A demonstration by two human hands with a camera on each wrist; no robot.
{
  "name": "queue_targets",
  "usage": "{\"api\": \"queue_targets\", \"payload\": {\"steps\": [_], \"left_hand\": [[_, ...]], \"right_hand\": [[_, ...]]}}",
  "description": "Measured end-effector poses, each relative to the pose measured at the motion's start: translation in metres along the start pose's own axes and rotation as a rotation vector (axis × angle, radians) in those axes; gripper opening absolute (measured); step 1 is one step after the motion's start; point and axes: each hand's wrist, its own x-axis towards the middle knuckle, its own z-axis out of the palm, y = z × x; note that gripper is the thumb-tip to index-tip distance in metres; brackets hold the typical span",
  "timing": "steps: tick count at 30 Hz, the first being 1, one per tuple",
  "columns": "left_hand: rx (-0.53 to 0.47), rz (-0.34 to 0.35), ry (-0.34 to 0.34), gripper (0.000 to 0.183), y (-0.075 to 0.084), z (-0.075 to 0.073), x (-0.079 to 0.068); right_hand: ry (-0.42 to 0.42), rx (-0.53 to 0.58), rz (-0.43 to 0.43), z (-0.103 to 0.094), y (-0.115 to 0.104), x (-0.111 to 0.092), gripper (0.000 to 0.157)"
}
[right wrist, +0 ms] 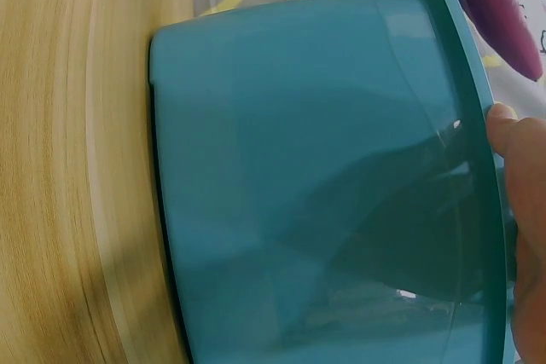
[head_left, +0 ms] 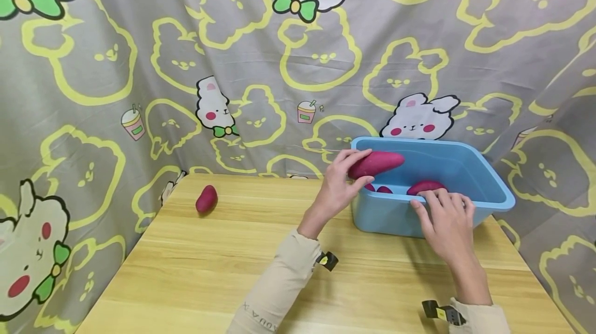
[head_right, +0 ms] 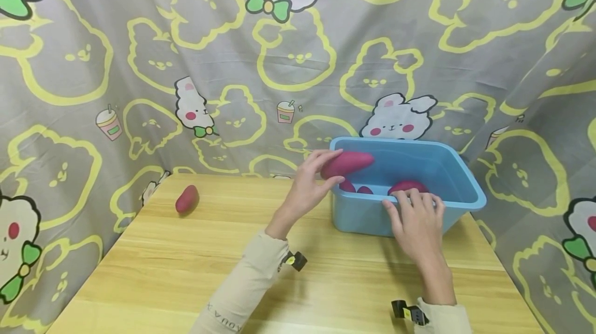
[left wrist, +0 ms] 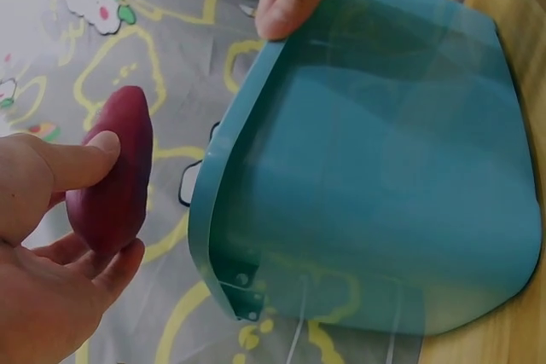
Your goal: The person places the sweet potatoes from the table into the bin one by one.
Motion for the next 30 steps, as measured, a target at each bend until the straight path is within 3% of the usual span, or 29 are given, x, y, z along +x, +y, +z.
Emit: {"api": "queue_targets", "payload": {"steps": [11, 18, 30], "left_hand": [[0.046, -0.026, -0.073, 0.053, 0.004, 0.009, 0.008], [0.146, -0.030, -0.141, 0.051, 0.004, 0.016, 0.014], [0.222, -0.093, -0.156, 0.043, 0.009, 0.023, 0.020]], "right_hand": [[0.002, -0.002, 0.001, 0.001, 0.000, 0.000, 0.029], [-0.004, -0.008, 0.004, 0.000, 0.001, 0.001, 0.029], [-0.005, -0.007, 0.000, 0.000, 0.000, 0.000, 0.030]]}}
